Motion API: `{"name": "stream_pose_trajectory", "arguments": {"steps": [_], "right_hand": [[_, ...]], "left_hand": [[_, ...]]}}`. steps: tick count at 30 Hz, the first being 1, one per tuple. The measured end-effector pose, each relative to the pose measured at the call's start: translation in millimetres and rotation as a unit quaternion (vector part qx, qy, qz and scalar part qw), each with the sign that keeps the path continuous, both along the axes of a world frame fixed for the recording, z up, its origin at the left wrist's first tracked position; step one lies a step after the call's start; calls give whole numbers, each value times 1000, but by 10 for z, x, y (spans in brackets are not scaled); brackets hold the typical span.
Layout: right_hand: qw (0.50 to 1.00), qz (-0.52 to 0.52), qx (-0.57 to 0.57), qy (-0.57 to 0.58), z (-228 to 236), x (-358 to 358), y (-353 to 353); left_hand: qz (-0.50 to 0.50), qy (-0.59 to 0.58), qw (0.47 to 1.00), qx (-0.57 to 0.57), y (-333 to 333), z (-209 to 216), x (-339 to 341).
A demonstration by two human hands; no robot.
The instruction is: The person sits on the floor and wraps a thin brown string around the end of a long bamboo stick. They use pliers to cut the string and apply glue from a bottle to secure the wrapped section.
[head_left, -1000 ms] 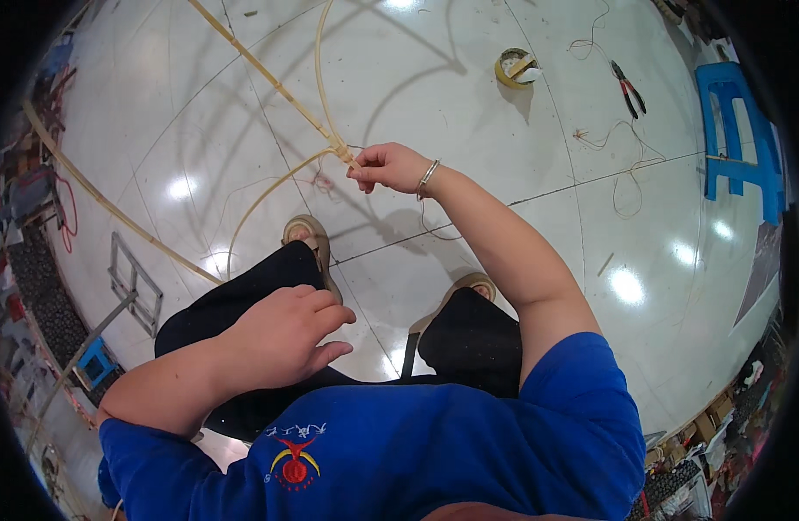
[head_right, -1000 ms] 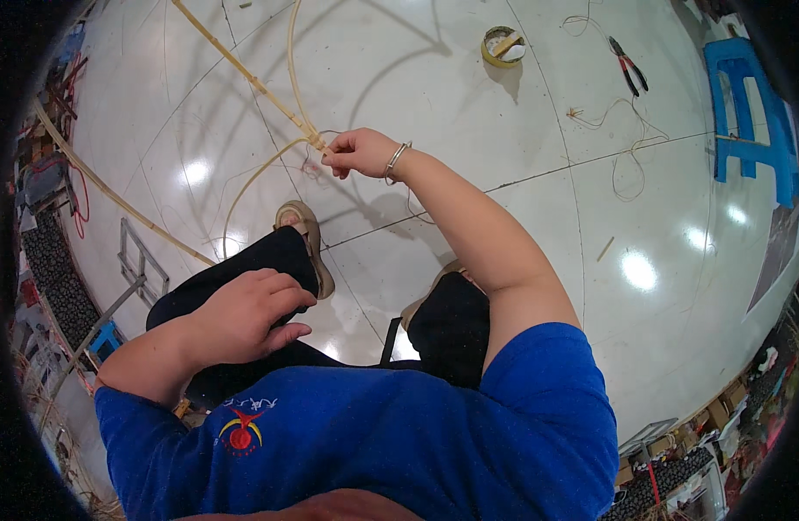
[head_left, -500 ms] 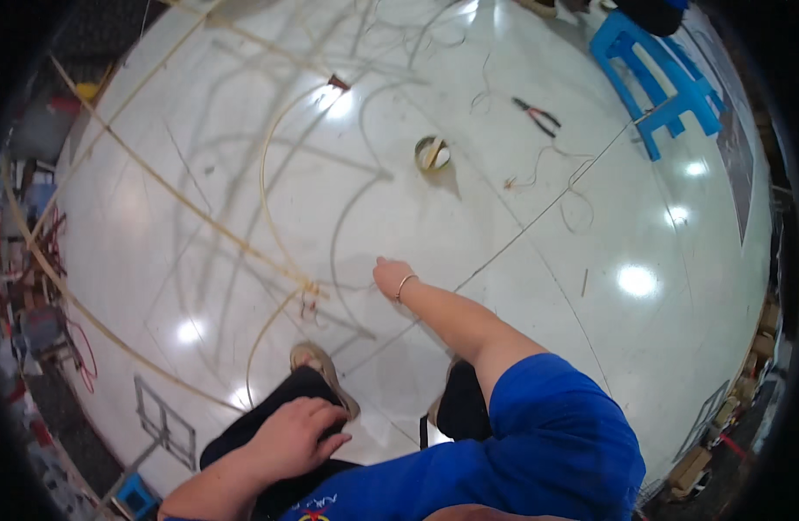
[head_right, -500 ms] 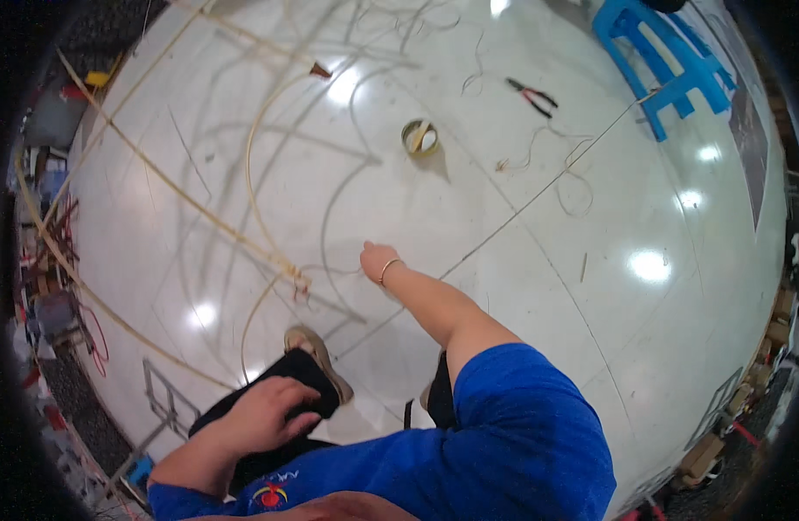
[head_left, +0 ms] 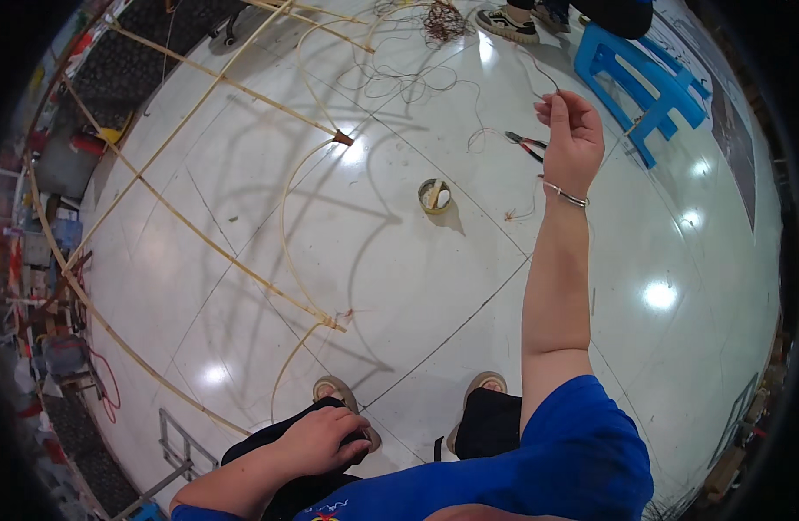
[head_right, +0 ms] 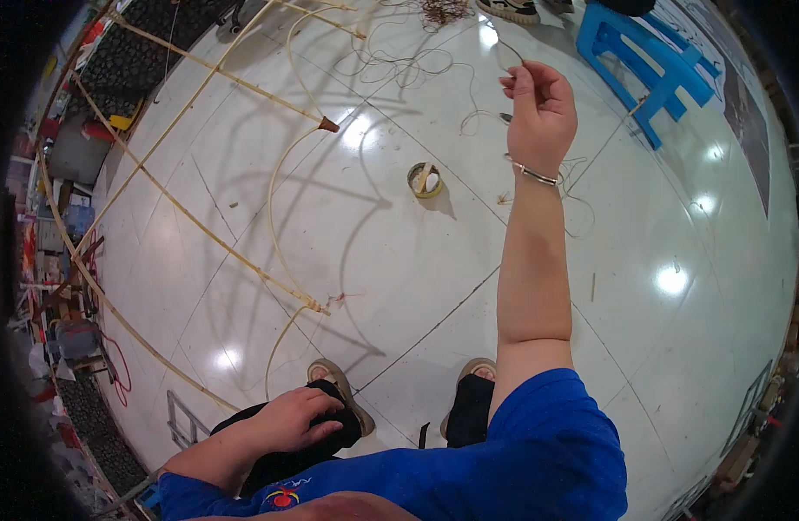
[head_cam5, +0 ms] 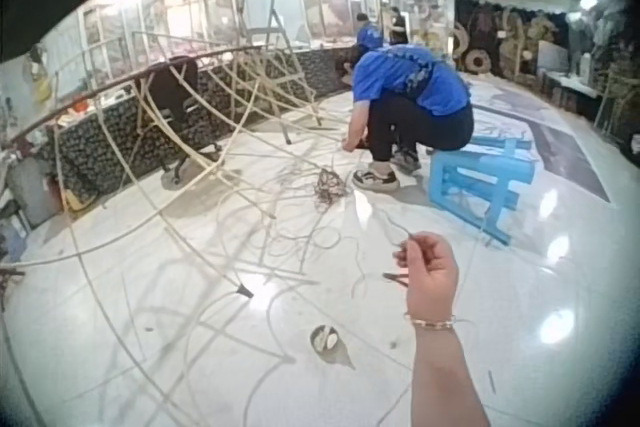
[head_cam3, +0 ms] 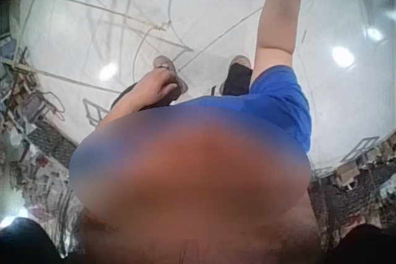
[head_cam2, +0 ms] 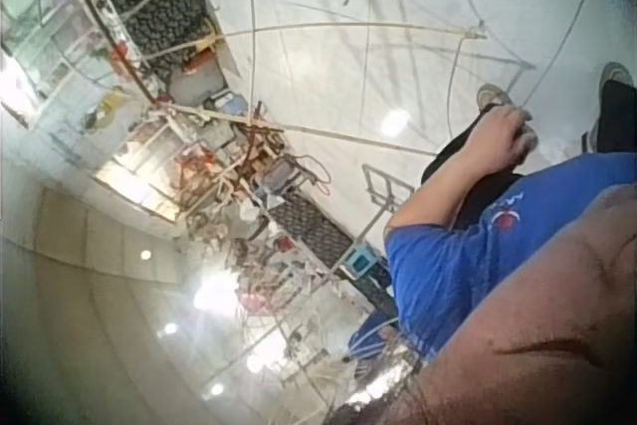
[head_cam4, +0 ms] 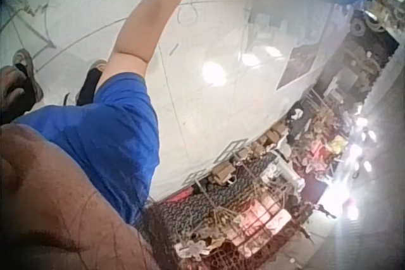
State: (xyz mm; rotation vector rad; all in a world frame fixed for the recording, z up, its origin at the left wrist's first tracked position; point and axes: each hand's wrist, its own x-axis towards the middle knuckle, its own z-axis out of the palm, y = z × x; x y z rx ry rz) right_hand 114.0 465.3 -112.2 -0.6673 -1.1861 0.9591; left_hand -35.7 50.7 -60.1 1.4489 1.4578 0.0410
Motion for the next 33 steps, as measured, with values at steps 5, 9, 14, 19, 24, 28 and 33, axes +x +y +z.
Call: {"name": "stream_pose_trajectory", "arguments": {"steps": [5,9,14,19,24,28,33], "right_hand": [[974,-101,-153,-131,-344,398,220],[943,-160,-215,-196,-432,521,287],[968,-117,-215,-55,-230,464,238],[956,-63,-276,78,-35,383,176],[969,17,-223,105,-76,387,143],[965,-35,-229,122,-115,513,171],[955,12,-248,159,-197,482,150]], "left_hand": [[1,16,1000,-3,41,-24,39],[-25,9,1000,-8,30,-120,41],[-35,55,997,-29,80,-222,116],[-55,135,989,-24,146,-427,54],[-102,167,980,29,290,-482,314],[-85,86,989,81,538,-529,408],[-85,81,993,-22,478,-772,246]]}}
